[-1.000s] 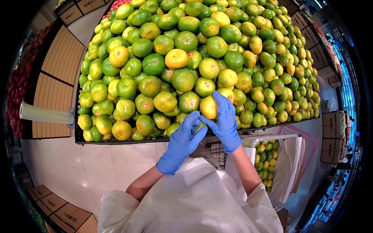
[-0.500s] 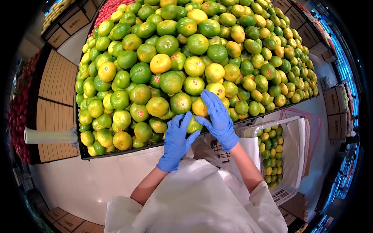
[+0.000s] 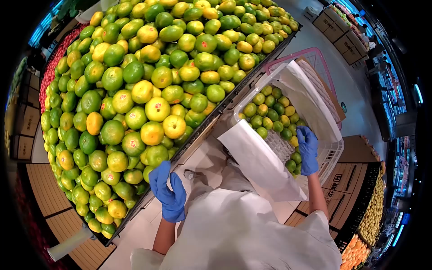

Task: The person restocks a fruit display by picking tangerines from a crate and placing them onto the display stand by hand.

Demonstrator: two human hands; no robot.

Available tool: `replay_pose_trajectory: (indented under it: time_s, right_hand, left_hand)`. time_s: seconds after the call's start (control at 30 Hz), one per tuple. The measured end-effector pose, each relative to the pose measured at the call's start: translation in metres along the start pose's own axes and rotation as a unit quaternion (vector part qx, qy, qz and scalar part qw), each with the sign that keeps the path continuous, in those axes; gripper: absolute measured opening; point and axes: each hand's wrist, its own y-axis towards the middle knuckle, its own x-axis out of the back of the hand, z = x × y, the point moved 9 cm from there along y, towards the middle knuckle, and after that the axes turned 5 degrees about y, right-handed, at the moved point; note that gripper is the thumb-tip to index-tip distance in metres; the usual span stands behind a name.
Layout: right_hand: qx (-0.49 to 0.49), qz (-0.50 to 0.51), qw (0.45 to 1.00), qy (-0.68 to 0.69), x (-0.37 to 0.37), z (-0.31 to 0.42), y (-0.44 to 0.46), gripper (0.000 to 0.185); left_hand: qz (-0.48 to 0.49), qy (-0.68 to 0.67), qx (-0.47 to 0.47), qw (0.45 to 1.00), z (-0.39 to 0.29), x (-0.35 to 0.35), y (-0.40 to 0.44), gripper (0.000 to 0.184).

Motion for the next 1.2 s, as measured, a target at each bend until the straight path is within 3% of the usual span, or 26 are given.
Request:
replay_pose_trajectory:
  time_s: [0.03,0.1,0.17,0.23,0.4,0.47,0.5,0.6,0.67,0.7,0.77,0.83,0.87,0.9,0.93,0.97,1.03,1.1,1.13,1.17,1.2]
  right_hand:
    - [-0.073,0.048,0.996,0.02,-0.011,-0.043,0.0,0.017]
    - [-0.011,0.138,0.99,-0.017,-0.044,-0.062,0.001,0.022]
    - [0.133,0.198,0.968,-0.082,-0.087,-0.06,0.0,0.035]
    - [0.162,0.304,0.924,-0.165,-0.132,-0.067,-0.006,0.053]
    - [0.109,0.301,0.935,-0.152,-0.19,-0.107,-0.028,0.068]
    - [0.138,0.256,0.947,-0.133,-0.189,-0.109,-0.029,0.071]
    - [0.108,0.296,0.941,-0.126,-0.196,-0.118,-0.028,0.073]
    - [0.124,0.263,0.946,-0.146,-0.197,-0.121,-0.029,0.074]
    - [0.158,0.232,0.949,-0.141,-0.21,-0.145,-0.037,0.074]
    - [0.109,0.224,0.969,0.01,-0.235,-0.191,-0.04,0.072]
    - [0.057,0.217,0.962,0.158,-0.233,-0.199,-0.034,0.07]
    - [0.089,0.259,0.962,0.003,-0.186,-0.139,-0.03,0.063]
    - [0.085,0.26,0.962,-0.003,-0.171,-0.13,-0.024,0.063]
    - [-0.001,0.303,0.949,0.088,-0.164,-0.135,-0.025,0.062]
    - [-0.09,0.336,0.92,0.178,-0.157,-0.138,-0.028,0.061]
    - [-0.1,0.332,0.922,0.172,-0.139,-0.13,-0.028,0.061]
    - [-0.127,0.245,0.877,0.395,-0.093,-0.096,-0.021,0.063]
    - [-0.101,0.201,0.885,0.409,-0.049,-0.054,-0.013,0.065]
    - [-0.014,0.21,0.905,0.369,-0.025,-0.019,-0.009,0.064]
    - [0.073,0.218,0.917,0.326,-0.006,0.01,-0.004,0.063]
    - [0.171,0.23,0.927,0.242,0.005,0.029,-0.001,0.053]
  left_hand:
    - [0.045,-0.065,0.01,0.997,-0.006,-0.015,-0.001,0.041]
    - [0.049,-0.042,-0.024,0.998,-0.035,-0.039,0.009,0.042]
    - [0.129,-0.066,-0.072,0.987,-0.065,-0.075,0.009,0.049]
    - [0.145,-0.057,-0.082,0.984,-0.086,-0.101,0.005,0.053]
    - [0.239,-0.034,-0.12,0.963,-0.136,-0.168,-0.015,0.051]
    - [0.239,-0.019,-0.112,0.964,-0.151,-0.183,-0.02,0.05]
    - [0.233,-0.018,-0.111,0.966,-0.159,-0.188,-0.02,0.051]
    - [0.229,-0.003,-0.073,0.971,-0.155,-0.217,-0.045,0.046]
    - [0.273,-0.074,-0.019,0.959,-0.153,-0.24,-0.057,0.041]
    - [0.256,-0.067,-0.014,0.964,-0.154,-0.245,-0.058,0.041]
    - [0.275,-0.167,0.05,0.945,-0.153,-0.259,-0.065,0.039]
    - [0.314,-0.182,0.094,0.927,-0.153,-0.274,-0.068,0.041]
    - [0.287,-0.217,0.106,0.927,-0.15,-0.279,-0.068,0.043]
    - [0.262,-0.254,0.119,0.924,-0.147,-0.286,-0.07,0.045]
    - [0.294,-0.342,0.177,0.875,-0.142,-0.305,-0.079,0.048]
    - [0.303,-0.349,0.179,0.869,-0.148,-0.307,-0.083,0.048]
    - [0.236,-0.421,0.253,0.838,-0.147,-0.305,-0.079,0.053]
    - [0.243,-0.43,0.258,0.83,-0.165,-0.298,-0.066,0.055]
    - [0.249,-0.523,0.414,0.702,-0.165,-0.308,-0.075,0.055]
    - [0.244,-0.586,0.552,0.54,-0.171,-0.317,-0.094,0.054]
    - [0.206,-0.65,0.531,0.502,-0.177,-0.317,-0.087,0.055]
